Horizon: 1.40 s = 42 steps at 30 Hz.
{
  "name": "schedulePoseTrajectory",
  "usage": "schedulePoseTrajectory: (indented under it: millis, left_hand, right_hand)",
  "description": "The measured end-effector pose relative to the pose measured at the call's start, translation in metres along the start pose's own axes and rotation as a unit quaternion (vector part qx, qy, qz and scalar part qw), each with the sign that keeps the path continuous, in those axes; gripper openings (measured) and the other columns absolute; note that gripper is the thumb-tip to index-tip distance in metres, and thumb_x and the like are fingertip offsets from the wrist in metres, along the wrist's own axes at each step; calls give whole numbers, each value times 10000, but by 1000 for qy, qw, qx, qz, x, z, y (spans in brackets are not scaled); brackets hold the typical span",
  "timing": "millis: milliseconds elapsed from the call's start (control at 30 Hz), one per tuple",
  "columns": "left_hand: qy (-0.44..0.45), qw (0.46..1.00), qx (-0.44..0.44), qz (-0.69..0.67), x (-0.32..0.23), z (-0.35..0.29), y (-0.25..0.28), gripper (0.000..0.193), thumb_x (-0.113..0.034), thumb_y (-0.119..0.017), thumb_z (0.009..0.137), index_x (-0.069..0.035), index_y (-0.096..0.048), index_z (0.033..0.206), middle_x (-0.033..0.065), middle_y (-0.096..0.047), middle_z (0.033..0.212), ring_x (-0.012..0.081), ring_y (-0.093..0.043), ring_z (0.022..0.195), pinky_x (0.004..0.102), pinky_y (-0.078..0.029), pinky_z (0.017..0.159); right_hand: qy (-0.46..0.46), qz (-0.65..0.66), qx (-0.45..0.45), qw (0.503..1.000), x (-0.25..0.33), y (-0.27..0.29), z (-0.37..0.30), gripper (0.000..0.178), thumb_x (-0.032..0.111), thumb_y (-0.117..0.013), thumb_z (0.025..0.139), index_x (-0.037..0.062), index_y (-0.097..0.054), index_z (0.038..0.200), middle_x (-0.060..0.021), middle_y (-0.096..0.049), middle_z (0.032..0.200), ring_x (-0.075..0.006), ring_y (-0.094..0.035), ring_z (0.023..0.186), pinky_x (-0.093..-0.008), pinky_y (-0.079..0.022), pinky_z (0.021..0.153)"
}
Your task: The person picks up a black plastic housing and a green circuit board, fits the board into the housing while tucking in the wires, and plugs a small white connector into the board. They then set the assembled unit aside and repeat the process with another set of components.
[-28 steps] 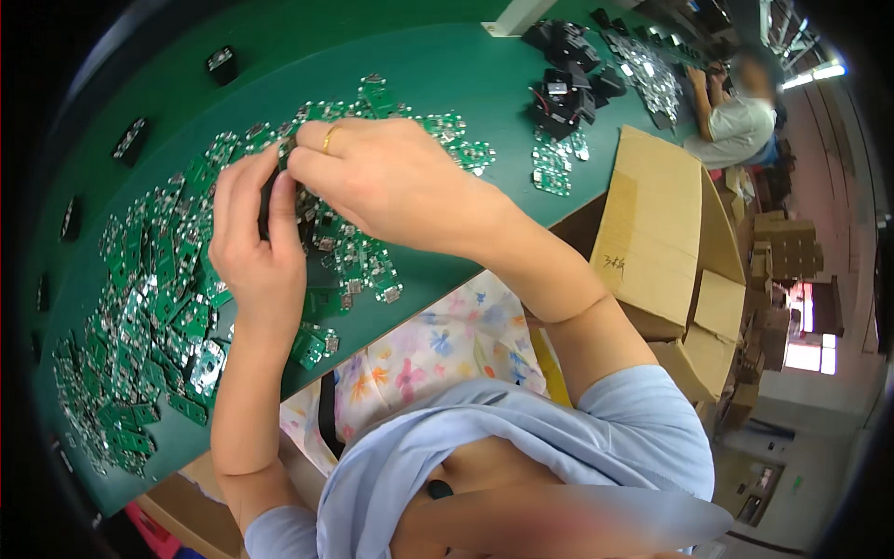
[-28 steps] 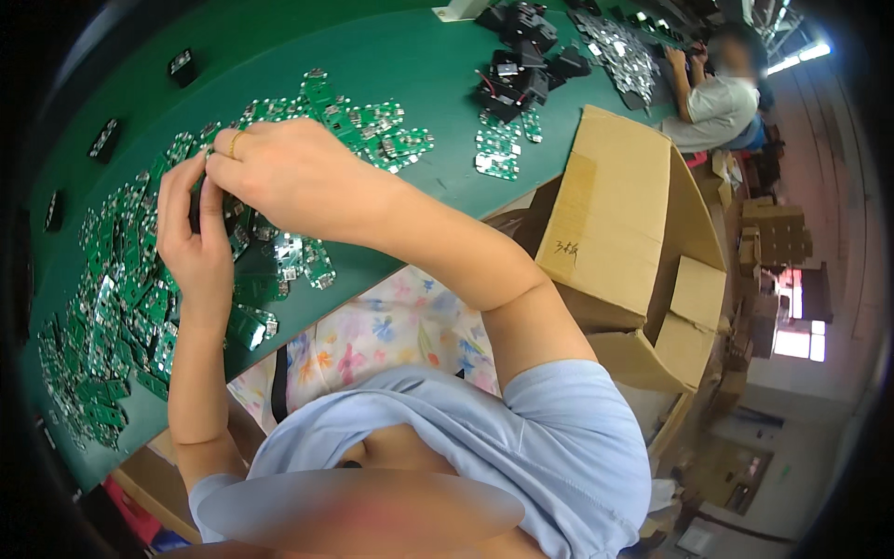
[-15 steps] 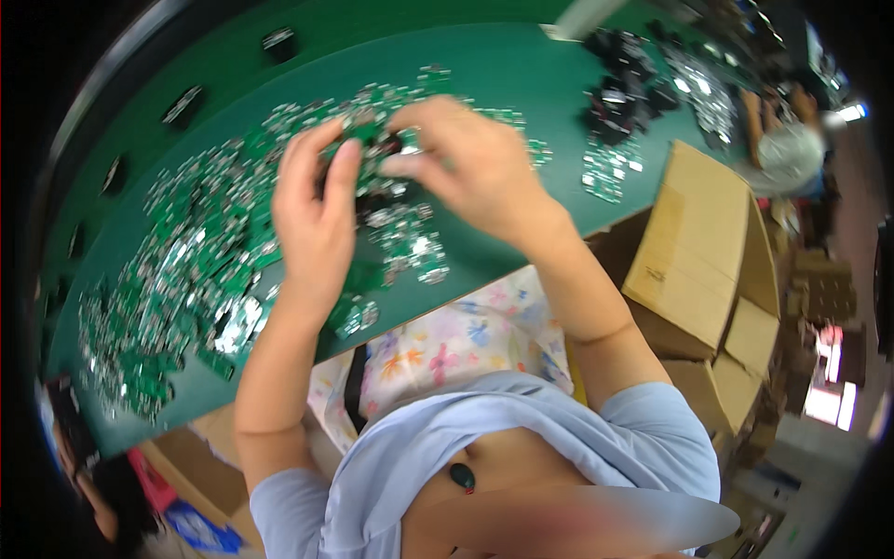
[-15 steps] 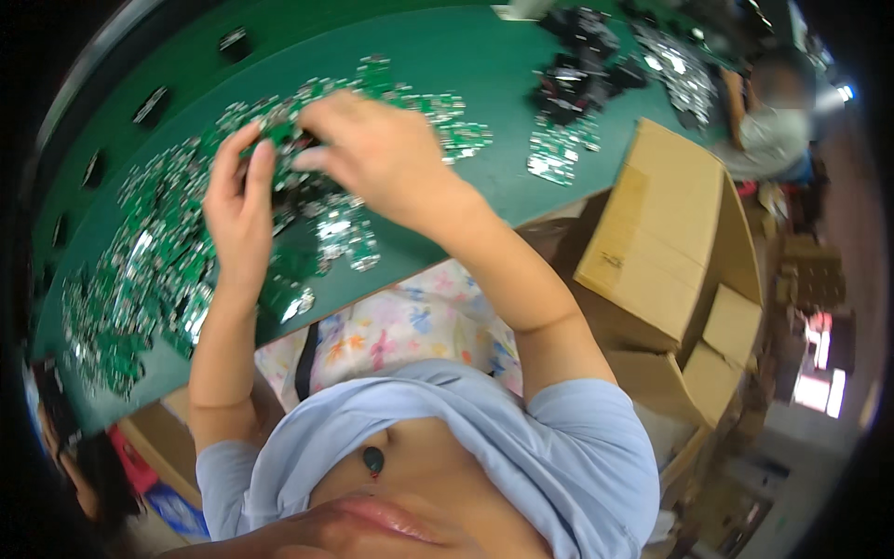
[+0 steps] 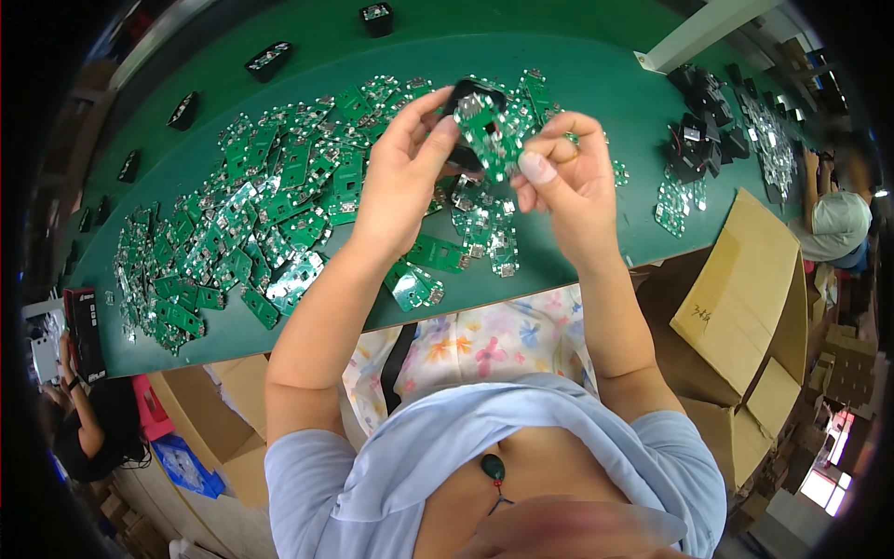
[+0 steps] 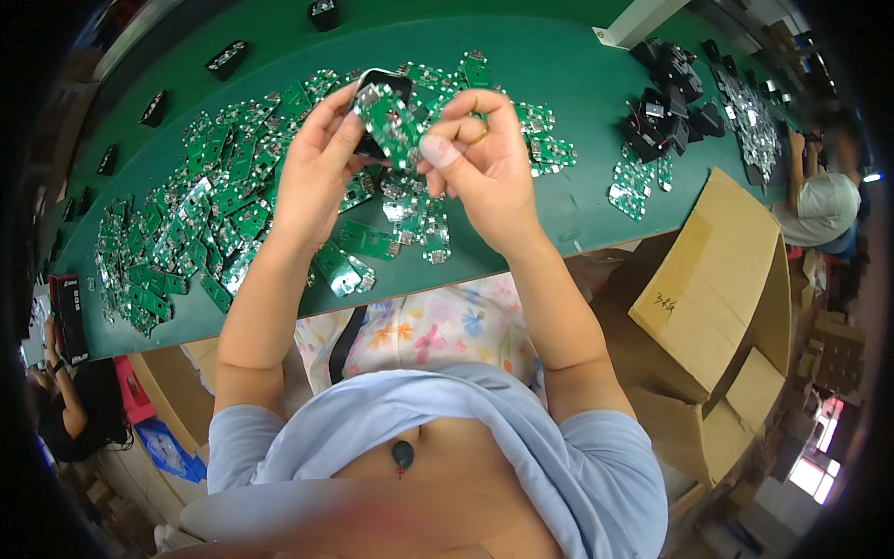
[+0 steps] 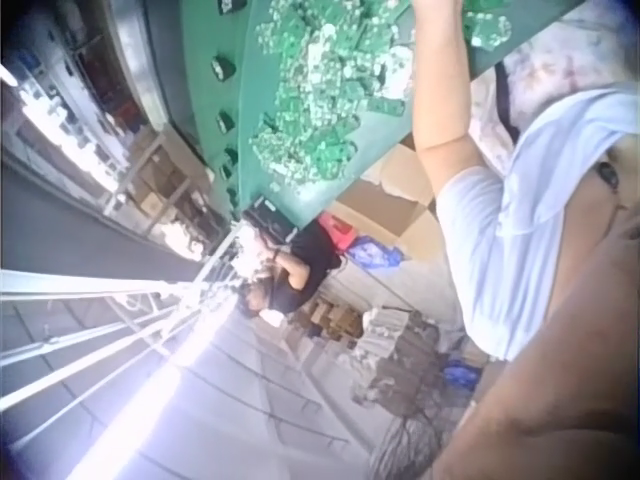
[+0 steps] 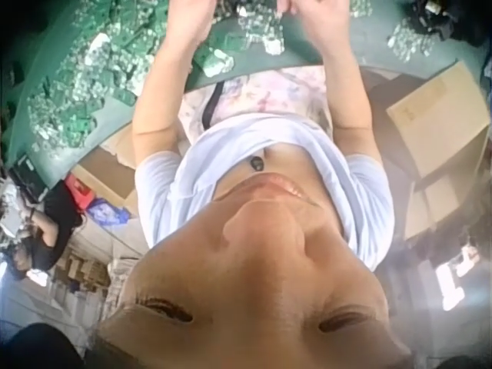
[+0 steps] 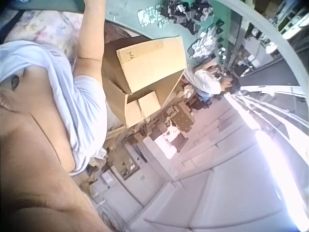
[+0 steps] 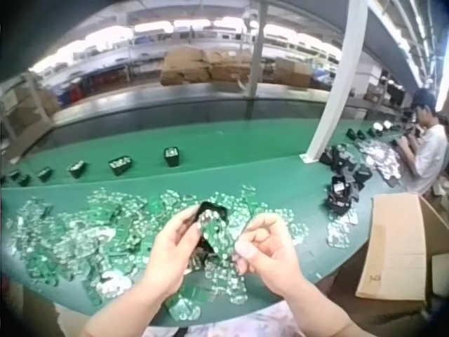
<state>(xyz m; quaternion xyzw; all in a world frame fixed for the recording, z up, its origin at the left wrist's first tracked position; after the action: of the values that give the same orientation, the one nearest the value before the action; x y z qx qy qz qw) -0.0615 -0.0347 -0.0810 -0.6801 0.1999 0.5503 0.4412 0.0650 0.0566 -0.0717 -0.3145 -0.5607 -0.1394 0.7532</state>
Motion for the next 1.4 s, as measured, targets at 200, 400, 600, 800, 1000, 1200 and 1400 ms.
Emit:
schedulePoseTrajectory:
  millis: [200,400,600,800,1000,1200,1400]
  left_hand:
    - [94,995,41,-8,4,-3,2,361,-83,-592,869,-74,-487,1214,38,-605,1047,122,-614,897,277,-522,741]
    - [11,999,21,40,1,-3,-6,232,-22,-578,834,-87,-493,1040,0,-584,932,72,-562,789,185,-437,594]
    - [29,999,12,10,-12,19,-23,199,-100,-523,915,-60,-473,1103,31,-575,979,100,-573,867,256,-501,694]
    - [6,998,59,-6,-21,31,-37,326,-243,-511,952,-5,-463,1169,91,-574,1063,157,-599,949,316,-534,805]
    - [29,997,70,-13,-11,36,-45,299,-280,-441,979,-36,-470,1150,44,-570,1008,129,-577,918,356,-541,802]
    - [21,997,65,39,-10,40,-55,294,-270,-478,966,-44,-461,1153,39,-564,1009,115,-560,947,336,-539,800]
    - [5,997,62,44,-1,50,-59,283,-208,-532,942,-46,-466,1165,45,-545,1032,115,-554,962,308,-535,789]
  right_hand:
    - [32,-148,51,987,-1,-9,-16,284,34,-608,853,42,-459,1095,-66,-589,792,-92,-538,576,-214,-431,498]
    - [305,-424,38,852,22,-20,-8,233,37,-710,692,123,-693,908,-24,-587,753,-174,-566,660,-276,-446,524]
    - [374,-465,-24,802,30,-5,30,143,29,-671,728,93,-671,856,-35,-582,745,-191,-567,667,-300,-449,526]
    - [449,-441,-83,773,49,2,33,130,-12,-659,717,66,-655,820,-58,-598,744,-201,-582,650,-288,-460,533]
    - [453,-503,-98,729,51,14,36,195,-15,-654,652,76,-649,824,-26,-596,738,-186,-565,636,-287,-448,507]
    - [458,-597,-72,655,51,15,40,206,36,-616,640,110,-627,832,18,-570,743,-158,-527,609,-278,-406,477]
    - [402,-648,-65,644,49,19,42,173,70,-605,668,96,-609,838,14,-551,745,-154,-539,657,-278,-401,499]
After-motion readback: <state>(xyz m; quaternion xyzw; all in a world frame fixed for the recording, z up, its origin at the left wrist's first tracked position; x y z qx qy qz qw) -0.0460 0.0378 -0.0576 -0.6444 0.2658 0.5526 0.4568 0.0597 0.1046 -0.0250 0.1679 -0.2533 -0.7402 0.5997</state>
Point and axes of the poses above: each hand's wrist, its own z-axis towards the middle knuckle, its own y-axis out of the back of the hand, x = y × z, the point moved 4 cm from there along z, towards the middle knuckle
